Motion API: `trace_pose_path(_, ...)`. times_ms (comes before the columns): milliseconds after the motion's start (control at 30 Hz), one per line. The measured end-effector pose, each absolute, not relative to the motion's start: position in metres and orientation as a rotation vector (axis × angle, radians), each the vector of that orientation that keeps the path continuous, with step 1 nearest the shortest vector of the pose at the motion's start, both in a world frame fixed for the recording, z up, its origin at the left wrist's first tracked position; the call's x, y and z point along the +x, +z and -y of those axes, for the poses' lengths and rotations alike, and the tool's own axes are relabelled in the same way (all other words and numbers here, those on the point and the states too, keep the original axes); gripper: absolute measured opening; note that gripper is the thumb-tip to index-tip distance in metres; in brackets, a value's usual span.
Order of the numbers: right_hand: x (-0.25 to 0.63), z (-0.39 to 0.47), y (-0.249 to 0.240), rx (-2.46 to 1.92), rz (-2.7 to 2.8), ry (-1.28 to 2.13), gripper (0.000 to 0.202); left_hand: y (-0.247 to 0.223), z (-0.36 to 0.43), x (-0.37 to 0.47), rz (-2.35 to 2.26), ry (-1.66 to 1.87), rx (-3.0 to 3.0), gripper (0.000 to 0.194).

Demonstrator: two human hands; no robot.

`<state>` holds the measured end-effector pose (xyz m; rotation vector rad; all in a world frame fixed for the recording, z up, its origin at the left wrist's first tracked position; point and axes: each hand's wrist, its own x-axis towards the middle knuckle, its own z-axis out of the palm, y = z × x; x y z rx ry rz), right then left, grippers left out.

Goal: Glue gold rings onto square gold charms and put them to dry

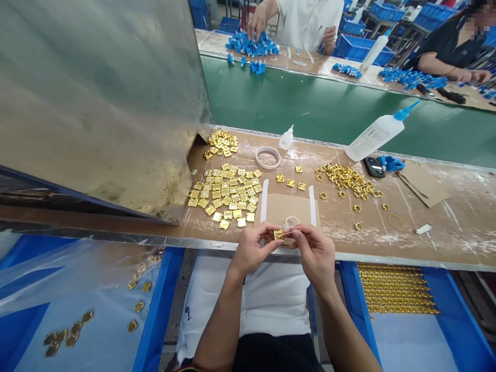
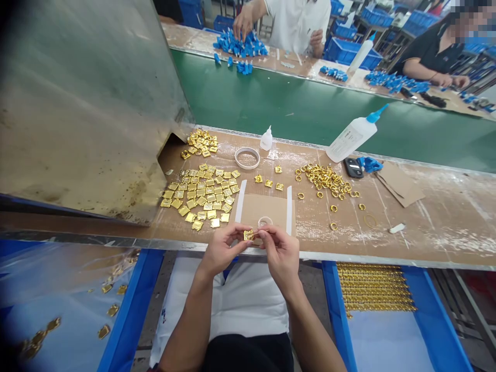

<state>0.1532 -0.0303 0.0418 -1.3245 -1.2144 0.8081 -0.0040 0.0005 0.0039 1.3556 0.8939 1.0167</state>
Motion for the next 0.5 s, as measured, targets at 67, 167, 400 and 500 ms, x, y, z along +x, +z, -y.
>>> trace_pose_path(67, 0.1526, 0.0305, 0.0412, -1.338, 1.214, 0.81, 0.024, 0.0044, -0.0005, -0.0039, -0.889, 1.02, 1.347, 0.025)
trace_pose_path(167, 0.1514, 0.0308, 0.0404, -1.355, 1.205, 0.809, 0.025, 0.0047, -0.0005, -0.0038, -0.891, 1.023, 1.332, 0.024)
trace_pose_path(400, 0.1518, 0.0301, 0.0406, -1.343, 1.22, 0.815, 0.025, 0.0048, -0.0005, -0.0039, -0.892, 1.026, 1.336, 0.023)
trace_pose_path(500, 0.1528, 0.0301, 0.0396, -1.344, 1.227, 0.812, 0.028, 0.0055, -0.0007, -0.0041, -0.895, 1.027, 1.337, 0.023)
